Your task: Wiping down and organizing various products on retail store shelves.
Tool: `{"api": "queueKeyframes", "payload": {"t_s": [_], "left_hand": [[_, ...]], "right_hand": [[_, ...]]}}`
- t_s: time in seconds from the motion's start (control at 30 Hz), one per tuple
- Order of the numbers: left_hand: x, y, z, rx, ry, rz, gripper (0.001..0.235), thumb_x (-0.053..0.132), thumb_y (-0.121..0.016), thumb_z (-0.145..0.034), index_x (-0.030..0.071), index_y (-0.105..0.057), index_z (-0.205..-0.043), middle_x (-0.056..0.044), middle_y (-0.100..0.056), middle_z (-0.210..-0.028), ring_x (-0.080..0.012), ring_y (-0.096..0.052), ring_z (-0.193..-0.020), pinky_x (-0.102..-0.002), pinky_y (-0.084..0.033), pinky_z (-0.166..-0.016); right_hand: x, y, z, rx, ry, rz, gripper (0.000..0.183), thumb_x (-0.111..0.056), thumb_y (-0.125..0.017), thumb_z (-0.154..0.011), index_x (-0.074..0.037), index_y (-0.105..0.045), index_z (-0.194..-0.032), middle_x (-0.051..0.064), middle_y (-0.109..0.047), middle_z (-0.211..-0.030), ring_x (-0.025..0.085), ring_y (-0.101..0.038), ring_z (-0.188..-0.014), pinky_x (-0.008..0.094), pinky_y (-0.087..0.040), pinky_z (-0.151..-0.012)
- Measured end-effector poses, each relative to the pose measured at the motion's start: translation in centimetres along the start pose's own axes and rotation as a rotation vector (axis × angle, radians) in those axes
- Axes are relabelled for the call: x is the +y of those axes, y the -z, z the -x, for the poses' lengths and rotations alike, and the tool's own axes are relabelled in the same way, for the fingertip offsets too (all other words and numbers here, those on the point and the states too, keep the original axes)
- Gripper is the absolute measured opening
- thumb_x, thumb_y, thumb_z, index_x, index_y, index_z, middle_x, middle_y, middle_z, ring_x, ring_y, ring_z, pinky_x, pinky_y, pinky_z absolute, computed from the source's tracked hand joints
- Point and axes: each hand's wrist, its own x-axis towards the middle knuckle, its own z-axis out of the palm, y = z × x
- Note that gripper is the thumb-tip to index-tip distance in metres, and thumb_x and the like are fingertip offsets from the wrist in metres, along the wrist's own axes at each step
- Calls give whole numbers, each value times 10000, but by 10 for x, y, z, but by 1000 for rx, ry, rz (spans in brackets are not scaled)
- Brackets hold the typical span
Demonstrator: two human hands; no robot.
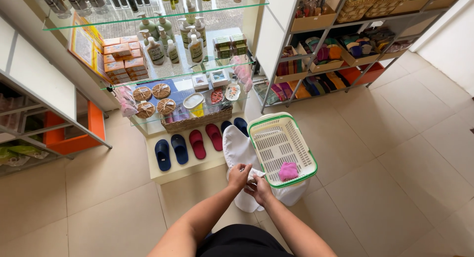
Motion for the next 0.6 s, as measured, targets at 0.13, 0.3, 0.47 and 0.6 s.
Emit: {"api": "queueKeyframes", "payload": {"t_s": [0.13, 0.3, 0.47, 0.6], "left_hand": [[23, 23, -3, -182, 178, 132, 455, 415, -733, -817, 43, -726, -1077, -181, -767, -1057, -303, -739, -968, -414, -571, -858], [-4, 17, -11, -186, -23, -59, 400, 344, -748, -836, 62, -760, -1119, -172, -737, -1084, -262, -702, -973, -377, -548, -885], [34, 32, 21, -152, -93, -28, 357, 327, -739, -848, 91, -733, -1116, -152, -651, -1164, -263, -676, -974, -370, -544, -904], [62, 41, 32, -44, -258, 119, 331, 232, -731, -852, 94, -687, -1150, -113, -638, -1196, -261, -649, -1001, -363, -554, -895]], "right_hand": [[-5, -3, 7, 7, 1, 15, 249, -270, -502, -1041, -129, -567, -1236, 56, -624, -1014, 257, -667, -967, 494, -589, -823], [-4, 2, 10, 72, 11, 23, 269, -276, -546, -1027, -130, -563, -1252, 78, -655, -1077, 251, -690, -967, 489, -588, -812], [-33, -15, 42, 90, 113, 8, 296, -246, -627, -972, -146, -578, -1245, 51, -668, -1073, 219, -661, -952, 457, -597, -792], [-58, -31, 63, 18, 320, 13, 383, -189, -695, -916, -54, -585, -1257, 76, -693, -1128, 215, -703, -992, 404, -625, -840]]}}
